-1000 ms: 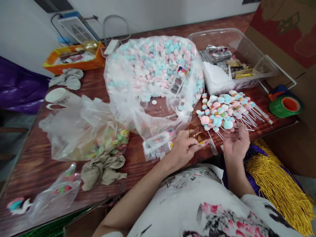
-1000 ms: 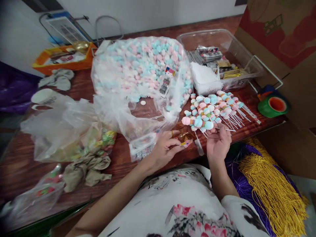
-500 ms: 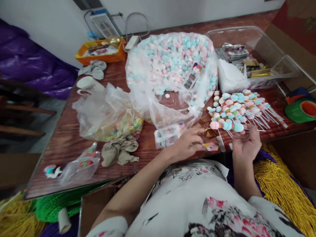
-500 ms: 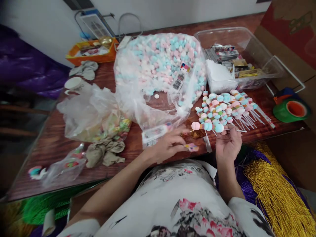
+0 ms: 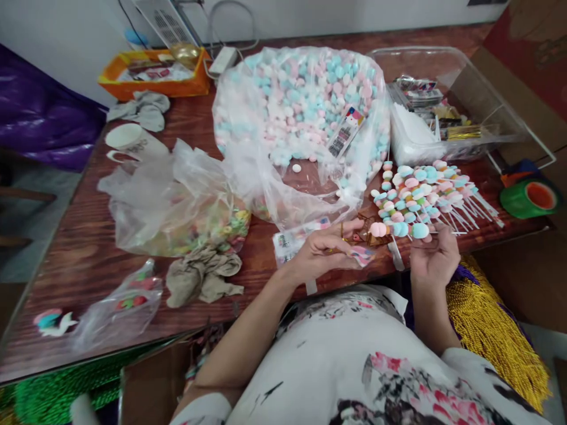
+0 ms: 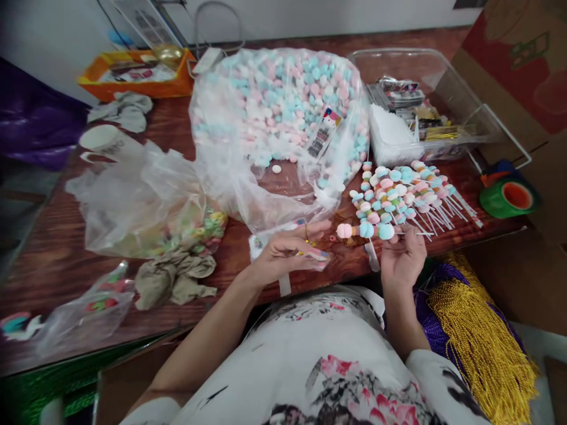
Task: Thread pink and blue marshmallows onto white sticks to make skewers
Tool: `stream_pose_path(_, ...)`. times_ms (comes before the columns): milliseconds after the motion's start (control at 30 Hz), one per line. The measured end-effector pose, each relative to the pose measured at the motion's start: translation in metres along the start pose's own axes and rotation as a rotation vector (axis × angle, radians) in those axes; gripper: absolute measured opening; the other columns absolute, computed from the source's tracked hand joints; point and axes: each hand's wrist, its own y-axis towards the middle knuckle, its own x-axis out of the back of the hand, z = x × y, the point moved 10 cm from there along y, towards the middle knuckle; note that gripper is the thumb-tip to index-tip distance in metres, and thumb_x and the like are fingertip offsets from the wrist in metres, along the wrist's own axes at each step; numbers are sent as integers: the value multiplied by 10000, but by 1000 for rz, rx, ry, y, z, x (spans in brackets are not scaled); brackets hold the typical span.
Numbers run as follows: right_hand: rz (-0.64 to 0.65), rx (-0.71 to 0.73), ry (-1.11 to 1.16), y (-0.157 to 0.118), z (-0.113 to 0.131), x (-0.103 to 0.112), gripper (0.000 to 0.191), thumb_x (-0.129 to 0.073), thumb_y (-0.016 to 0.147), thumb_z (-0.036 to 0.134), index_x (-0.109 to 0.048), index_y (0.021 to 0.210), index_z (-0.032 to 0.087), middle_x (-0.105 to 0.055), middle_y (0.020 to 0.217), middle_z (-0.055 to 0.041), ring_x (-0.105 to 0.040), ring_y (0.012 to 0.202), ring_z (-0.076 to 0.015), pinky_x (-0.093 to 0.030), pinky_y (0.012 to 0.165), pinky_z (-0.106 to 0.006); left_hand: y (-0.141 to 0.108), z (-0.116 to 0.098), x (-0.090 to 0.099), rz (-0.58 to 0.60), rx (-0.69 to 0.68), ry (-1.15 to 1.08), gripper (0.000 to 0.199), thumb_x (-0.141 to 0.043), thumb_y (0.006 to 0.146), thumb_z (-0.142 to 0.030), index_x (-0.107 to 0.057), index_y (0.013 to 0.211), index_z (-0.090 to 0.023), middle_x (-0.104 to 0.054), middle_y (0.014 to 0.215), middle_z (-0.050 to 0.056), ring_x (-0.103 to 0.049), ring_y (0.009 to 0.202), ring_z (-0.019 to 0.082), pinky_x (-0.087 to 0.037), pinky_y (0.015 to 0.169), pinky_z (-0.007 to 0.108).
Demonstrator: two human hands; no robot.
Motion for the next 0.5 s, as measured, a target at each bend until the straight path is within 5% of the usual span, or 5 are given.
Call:
stream_pose_path(233, 46, -61, 12, -10, -4, -19, 205, -730, 763, 269, -584, 684, 148, -524, 629, 54, -437, 509, -42, -393, 448, -161, -29, 13, 34, -166, 112, -246, 329, -823, 618, -528, -732, 645, -213, -691, 1184, 113, -636, 1121, 321, -546, 885, 494)
stream_pose_path(500, 263, -32, -3, -37, 18, -80, 133, -703, 800, 244, -640, 720, 159, -555, 675, 33, -437, 516, -44, -384, 447, -171, -61, -18, 55, -442, -32, 217, 163, -775, 745, -337, -723, 712, -185, -665, 1190, 126, -598, 1145, 263, -450, 1001, 445)
